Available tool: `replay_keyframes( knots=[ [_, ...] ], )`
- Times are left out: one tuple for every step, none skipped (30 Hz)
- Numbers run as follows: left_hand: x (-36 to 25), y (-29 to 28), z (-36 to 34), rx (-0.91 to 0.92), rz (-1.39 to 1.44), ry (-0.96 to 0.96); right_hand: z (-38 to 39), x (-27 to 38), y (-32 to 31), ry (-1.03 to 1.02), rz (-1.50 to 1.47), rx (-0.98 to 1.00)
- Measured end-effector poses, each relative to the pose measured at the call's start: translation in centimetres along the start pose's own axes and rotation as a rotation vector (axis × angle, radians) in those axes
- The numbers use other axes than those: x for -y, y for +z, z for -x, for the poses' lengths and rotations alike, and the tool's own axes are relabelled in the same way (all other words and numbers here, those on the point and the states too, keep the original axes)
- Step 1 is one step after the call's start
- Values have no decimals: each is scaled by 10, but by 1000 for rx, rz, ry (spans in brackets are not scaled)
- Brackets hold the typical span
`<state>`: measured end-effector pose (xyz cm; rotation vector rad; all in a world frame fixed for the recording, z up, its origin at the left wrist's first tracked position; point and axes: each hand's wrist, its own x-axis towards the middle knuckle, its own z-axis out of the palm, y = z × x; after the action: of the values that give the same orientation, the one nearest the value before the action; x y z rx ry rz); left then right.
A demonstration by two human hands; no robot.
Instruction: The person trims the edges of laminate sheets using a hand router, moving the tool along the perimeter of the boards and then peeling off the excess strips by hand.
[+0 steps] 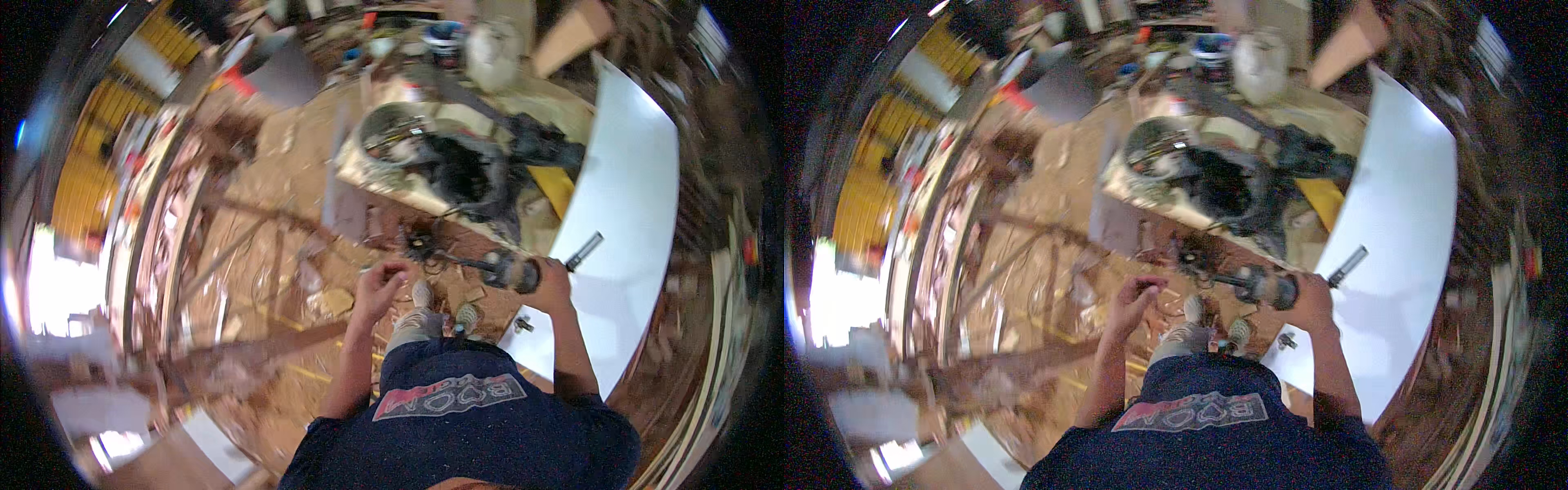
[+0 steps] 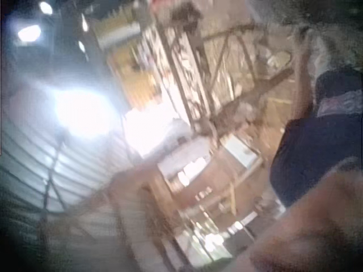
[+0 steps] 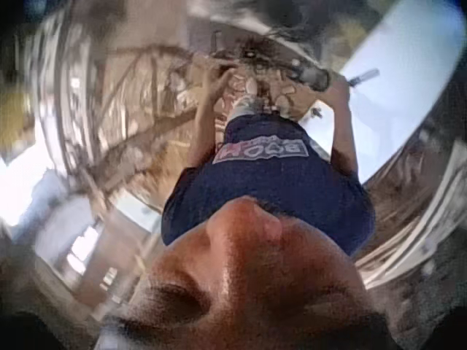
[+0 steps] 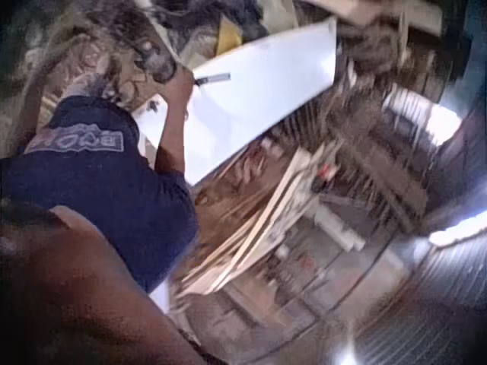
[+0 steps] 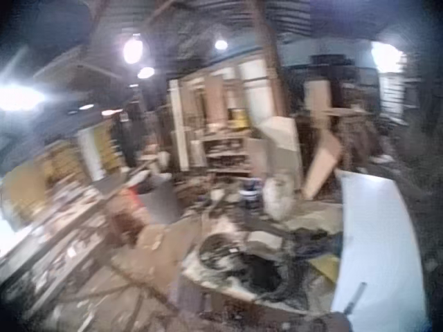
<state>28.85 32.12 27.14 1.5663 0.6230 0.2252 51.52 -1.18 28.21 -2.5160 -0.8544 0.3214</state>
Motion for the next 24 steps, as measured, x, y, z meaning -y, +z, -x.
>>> replay_keyframes(
  knots=[
    [-12, 16, -28, 86, -11, 1, -2, -4, -3, 78, 10, 47],
    [-25, 34, -56, 94, -131, 48, -1, -17, 0, 115, 43, 45],
    [-34, 50, -84, 93, -247, 103, -4, -11, -1, 178, 51, 67],
    [-23, 42, -127, 219, -475, 227, -7, -3, -4, 223, 47, 84],
    [-33, 61, -151, 273, -489, 226, -7, -10, 0, 275, 29, 76],
    [-52, 81, -167, 281, -776, 486, 0, -9, 4, 304, 46, 99],
    [-69, 97, -192, 268, -1041, 772, -1, -6, 6, 324, 69, 117],
    [-75, 109, -220, 327, -1156, 778, 1, -5, 10, 299, 72, 64],
    [-77, 122, -247, 386, -1265, 775, -4, -1, 8, 339, 72, 61],
    [-81, 136, -271, 436, -1314, 834, -8, 3, 4, 407, 65, 134],
    [-74, 143, -294, 469, -1297, 826, -11, 9, 1, 461, 55, 214],
    [-59, 153, -322, 505, -1371, 939, -5, 2, 14, 406, 75, 135],
    [-48, 161, -348, 532, -1450, 1054, -7, 1, 20, 429, 72, 140],
    [-41, 167, -372, 554, -1444, 1057, -10, 3, 27, 469, 61, 124],
    [-36, 175, -395, 718, -1559, 754, -12, 4, 31, 510, 50, 101],
    [-37, 177, -409, 813, -1607, 611, -14, 4, 33, 455, 88, 54],
    [-37, 176, -422, 898, -1652, 456, -19, 4, 37, 477, 84, 53],
    [-43, 173, -437, 763, -1534, 620, -26, 2, 42, 476, 105, 76],
    [-53, 165, -452, 620, -1402, 764, -34, 2, 43, 465, 127, 103],
    [-70, 156, -466, 572, -1321, 715, -48, 5, 37, 483, 136, 149],
    [-92, 147, -480, 527, -1240, 666, -56, 1, 39, 507, 135, 141],
    [-111, 129, -498, 444, -1233, 673, -65, -6, 45, 446, 146, 145],
    [-129, 116, -513, 359, -1223, 680, -76, -11, 46, 384, 158, 149],
    [-155, 109, -512, 313, -1201, 679, -95, -1, 29, 416, 182, 270]
  ],
)
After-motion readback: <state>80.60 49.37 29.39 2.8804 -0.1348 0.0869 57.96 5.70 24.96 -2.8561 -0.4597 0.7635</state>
